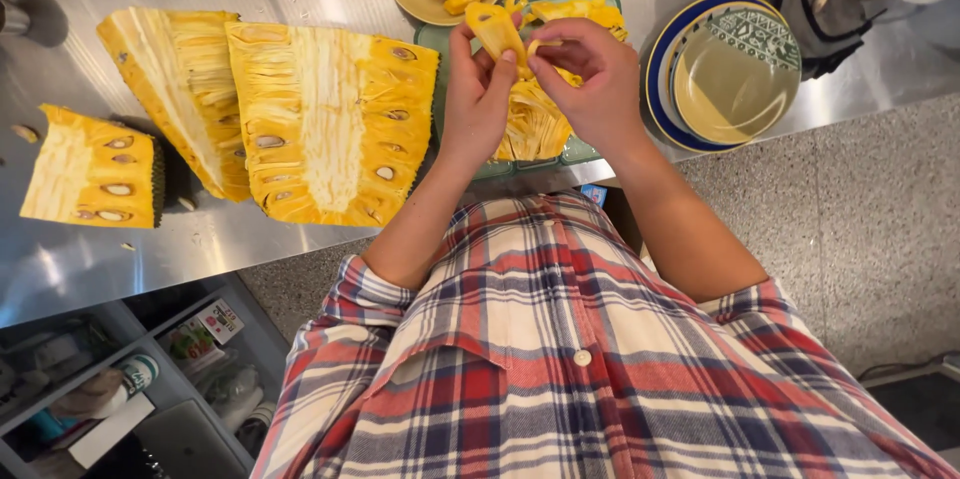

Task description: The person pulls yellow jackfruit pods from cut sections of the fruit on a cutting board, strips the stringy rind away by hand, squeezes seeds out of the pods, and places the seedless flesh into a bowl. A knife rests on the board while the person works the pods one at a time with both hands.

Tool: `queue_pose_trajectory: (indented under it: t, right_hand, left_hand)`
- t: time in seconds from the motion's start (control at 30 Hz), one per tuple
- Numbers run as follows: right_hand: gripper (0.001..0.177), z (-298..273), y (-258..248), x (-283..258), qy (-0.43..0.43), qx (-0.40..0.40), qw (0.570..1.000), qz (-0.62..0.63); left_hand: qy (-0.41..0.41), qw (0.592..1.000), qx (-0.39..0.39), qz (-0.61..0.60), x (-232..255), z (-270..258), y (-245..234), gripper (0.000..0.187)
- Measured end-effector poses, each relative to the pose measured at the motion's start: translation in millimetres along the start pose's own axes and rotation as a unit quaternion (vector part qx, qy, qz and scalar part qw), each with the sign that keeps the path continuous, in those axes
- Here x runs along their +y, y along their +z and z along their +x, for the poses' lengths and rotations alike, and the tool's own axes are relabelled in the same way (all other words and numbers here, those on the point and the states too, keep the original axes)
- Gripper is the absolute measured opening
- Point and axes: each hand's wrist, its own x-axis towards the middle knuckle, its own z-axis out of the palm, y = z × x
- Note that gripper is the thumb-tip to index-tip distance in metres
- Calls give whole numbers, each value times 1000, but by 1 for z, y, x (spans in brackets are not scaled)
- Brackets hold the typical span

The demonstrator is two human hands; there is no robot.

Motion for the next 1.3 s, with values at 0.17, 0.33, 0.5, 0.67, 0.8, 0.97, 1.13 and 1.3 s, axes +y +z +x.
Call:
queue_pose_trajectory:
  t: [0.17, 0.33, 0.5, 0.67, 0.8, 0.97, 1.13, 1.3]
  right_hand:
    - [29, 0, -1, -38, -51, -28, 988, -144]
    - [34, -7, -13, -25, -18, -43, 983, -179]
    - [21, -13, -21, -19, -9, -35, 978, -204]
    - [16, -15, -25, -14, 38, -18, 986, -162]
    - [13, -18, -33, 3, 136, -30, 989, -54]
    - [11, -21, -43, 23, 167, -64, 984, 24]
    - [7, -22, -45, 27, 216, -82, 970, 79]
    - [9, -25, -48, 28, 179, -70, 981, -36]
  left_hand:
    - [14, 999, -34, -32, -13, 3, -7, 30]
    - [-79, 996, -25, -21, -11, 5, -11, 25]
    - [-72, 987, -115, -88, -9, 12, -16, 23]
    - [-72, 988, -119, -62, -5, 17, -10, 25]
    - [-115, 979, -168, -27, 25, 18, -5, 57]
    - [-134, 970, -202, 23, 13, 20, -17, 65]
    - [-152, 962, -224, 27, 15, 19, -21, 67]
    - [-179, 958, -222, 12, 15, 19, -13, 69]
